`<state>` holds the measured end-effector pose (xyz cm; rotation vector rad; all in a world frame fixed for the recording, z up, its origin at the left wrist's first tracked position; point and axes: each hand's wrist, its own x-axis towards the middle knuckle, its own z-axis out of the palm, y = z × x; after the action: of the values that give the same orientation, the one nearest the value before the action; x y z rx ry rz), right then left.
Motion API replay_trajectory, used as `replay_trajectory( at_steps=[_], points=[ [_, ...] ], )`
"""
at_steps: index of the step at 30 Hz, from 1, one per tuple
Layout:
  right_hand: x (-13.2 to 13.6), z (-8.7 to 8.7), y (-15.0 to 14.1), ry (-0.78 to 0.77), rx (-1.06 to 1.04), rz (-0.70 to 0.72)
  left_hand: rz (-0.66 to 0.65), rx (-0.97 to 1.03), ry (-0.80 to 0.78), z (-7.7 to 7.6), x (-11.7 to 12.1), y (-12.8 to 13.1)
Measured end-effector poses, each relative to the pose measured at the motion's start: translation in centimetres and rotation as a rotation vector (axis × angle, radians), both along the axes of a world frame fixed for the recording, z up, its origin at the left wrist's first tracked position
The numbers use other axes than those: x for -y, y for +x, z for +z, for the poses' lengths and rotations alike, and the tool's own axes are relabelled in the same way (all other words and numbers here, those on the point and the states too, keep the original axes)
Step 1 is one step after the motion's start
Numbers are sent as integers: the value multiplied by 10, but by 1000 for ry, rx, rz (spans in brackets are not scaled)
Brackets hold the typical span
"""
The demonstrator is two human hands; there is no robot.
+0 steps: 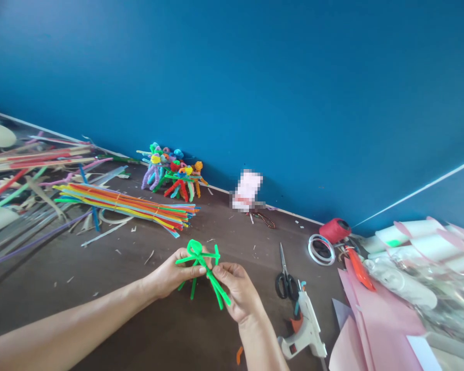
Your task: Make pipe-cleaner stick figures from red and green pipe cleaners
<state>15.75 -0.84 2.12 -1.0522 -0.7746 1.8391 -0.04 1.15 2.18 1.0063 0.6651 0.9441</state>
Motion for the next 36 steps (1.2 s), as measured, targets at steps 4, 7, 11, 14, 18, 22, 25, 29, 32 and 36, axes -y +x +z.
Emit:
replay_trajectory(
  at_steps=[4, 7, 11, 14, 18, 22, 25, 29, 32, 36],
  points=[
    [-1, -5, -4, -61, -154, 61, -110, 140, -7, 1, 1, 0],
    [-1, -7, -7, -117, -212, 101, -119, 140, -50, -1, 1, 1],
    [1, -7, -9, -44, -116, 5, 63, -25, -101, -9, -2, 1],
    [2, -5, -8, 129, 74, -150, 182, -83, -157, -14, -4, 2],
    [0, -5, -2, 343, 279, -343, 282, -50, -282, -16, -5, 3],
    [0, -1, 4, 546, 391, -313, 229, -41, -303, -13, -4, 2],
    [1, 3, 5, 670, 491, -162, 134, 0, -257, -12, -3, 0],
    [-1, -1, 3, 657, 469, -89, 36, 41, -194, -13, -3, -1],
    [-2, -4, 0, 621, 444, -102, 28, 43, -192, -14, -4, -1],
    [-1, 0, -5, 639, 452, -70, 30, 55, -211, -16, -4, -1]
  ],
)
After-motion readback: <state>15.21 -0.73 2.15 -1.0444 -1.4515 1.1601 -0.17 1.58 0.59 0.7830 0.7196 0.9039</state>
